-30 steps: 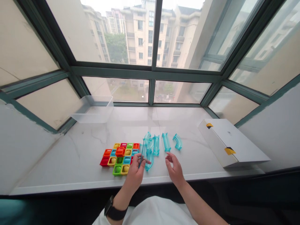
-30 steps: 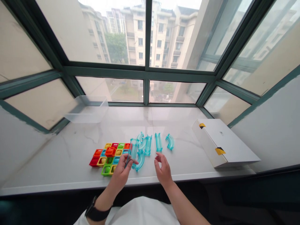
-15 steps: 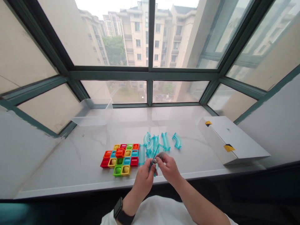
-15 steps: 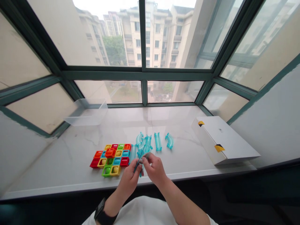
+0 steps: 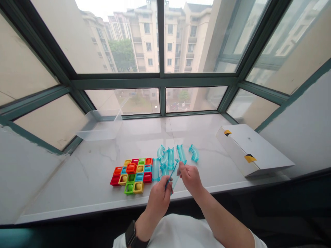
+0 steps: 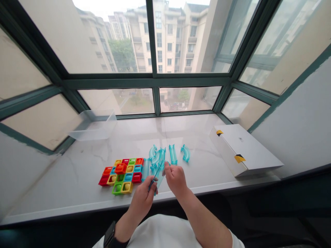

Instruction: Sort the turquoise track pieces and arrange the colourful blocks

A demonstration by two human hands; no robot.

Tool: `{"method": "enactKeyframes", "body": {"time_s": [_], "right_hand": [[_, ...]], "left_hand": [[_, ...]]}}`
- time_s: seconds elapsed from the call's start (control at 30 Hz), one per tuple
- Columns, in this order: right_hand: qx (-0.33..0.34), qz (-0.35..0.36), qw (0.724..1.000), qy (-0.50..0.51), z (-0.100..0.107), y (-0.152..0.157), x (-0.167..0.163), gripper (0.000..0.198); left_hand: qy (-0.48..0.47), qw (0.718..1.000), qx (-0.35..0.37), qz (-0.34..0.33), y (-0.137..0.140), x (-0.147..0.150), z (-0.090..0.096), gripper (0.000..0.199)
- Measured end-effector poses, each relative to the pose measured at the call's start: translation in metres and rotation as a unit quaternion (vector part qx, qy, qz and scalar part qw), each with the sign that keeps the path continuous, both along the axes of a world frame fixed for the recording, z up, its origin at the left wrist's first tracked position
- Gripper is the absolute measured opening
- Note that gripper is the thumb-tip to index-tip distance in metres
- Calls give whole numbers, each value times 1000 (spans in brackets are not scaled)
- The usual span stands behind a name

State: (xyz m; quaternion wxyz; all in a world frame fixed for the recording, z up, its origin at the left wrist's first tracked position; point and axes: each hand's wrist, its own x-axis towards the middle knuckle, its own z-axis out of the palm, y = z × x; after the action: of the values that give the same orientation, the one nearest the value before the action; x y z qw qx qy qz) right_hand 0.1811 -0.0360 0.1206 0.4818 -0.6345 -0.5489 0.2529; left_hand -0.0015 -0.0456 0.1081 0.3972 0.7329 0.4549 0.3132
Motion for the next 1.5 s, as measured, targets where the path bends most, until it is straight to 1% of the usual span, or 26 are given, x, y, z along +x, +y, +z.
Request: {"method": "enactKeyframes", "body": {"time_s": [0.1, 0.23, 0.37, 0.43, 0.53, 0.67, 0.8, 0.87, 0.97, 1.07, 1.13, 1.17, 1.27, 1.3, 1.37, 1.43, 1.5], "right_hand": [[-1, 1, 1000, -12, -3, -1, 0, 68], [-2, 7, 999, -45, -6, -4, -3, 52], [-5, 44, 997, -66, -4, -8, -6, 30], [-13, 63, 996, -57, -3, -10, -5, 23], [-31, 58, 997, -39, -6, -11, -2, 27], [-43, 32, 998, -41, -12, -8, 6, 37], [-48, 23, 997, -49, -17, -7, 13, 48], [-56, 23, 997, -43, -19, -7, 16, 50], [-60, 21, 997, -33, -21, -7, 21, 50], [-57, 30, 997, -33, -25, -7, 24, 44], [-48, 47, 997, -34, -30, -8, 25, 34], [-35, 52, 998, -30, -33, -9, 25, 34], [26, 60, 998, 0, -43, -11, 25, 50], [46, 70, 996, 9, -45, -12, 25, 53], [76, 109, 991, 13, -49, -14, 25, 52], [99, 144, 985, -3, -51, -14, 27, 45], [123, 147, 981, -18, -52, -13, 29, 37]], "left_hand": [[-5, 1000, -14, -2, 0, 0, 1, 23], [-18, 999, -32, -5, 2, 1, 3, 24], [-36, 998, -44, 2, 5, 2, 3, 24], [-39, 998, -55, -2, 5, 2, 3, 25], [-42, 997, -61, -14, 6, 2, 0, 26], [-20, 999, -43, -11, 6, 4, -7, 30], [-8, 997, -60, -37, 9, 5, -9, 27], [-13, 995, -85, -52, 11, 6, -10, 33], [-35, 986, -143, -80, 12, 8, -11, 44], [-87, 970, -202, -99, 13, 10, -17, 47], [-144, 954, -242, -99, 17, 12, -23, 46], [-173, 945, -260, -92, 20, 13, -26, 47], [-235, 926, -292, -51, 31, 16, -33, 54], [-244, 923, -295, -36, 35, 16, -34, 57], [-255, 921, -294, -14, 44, 19, -34, 60], [-259, 922, -290, -1, 51, 23, -32, 60], [-266, 921, -284, 2, 56, 28, -31, 61]]}}
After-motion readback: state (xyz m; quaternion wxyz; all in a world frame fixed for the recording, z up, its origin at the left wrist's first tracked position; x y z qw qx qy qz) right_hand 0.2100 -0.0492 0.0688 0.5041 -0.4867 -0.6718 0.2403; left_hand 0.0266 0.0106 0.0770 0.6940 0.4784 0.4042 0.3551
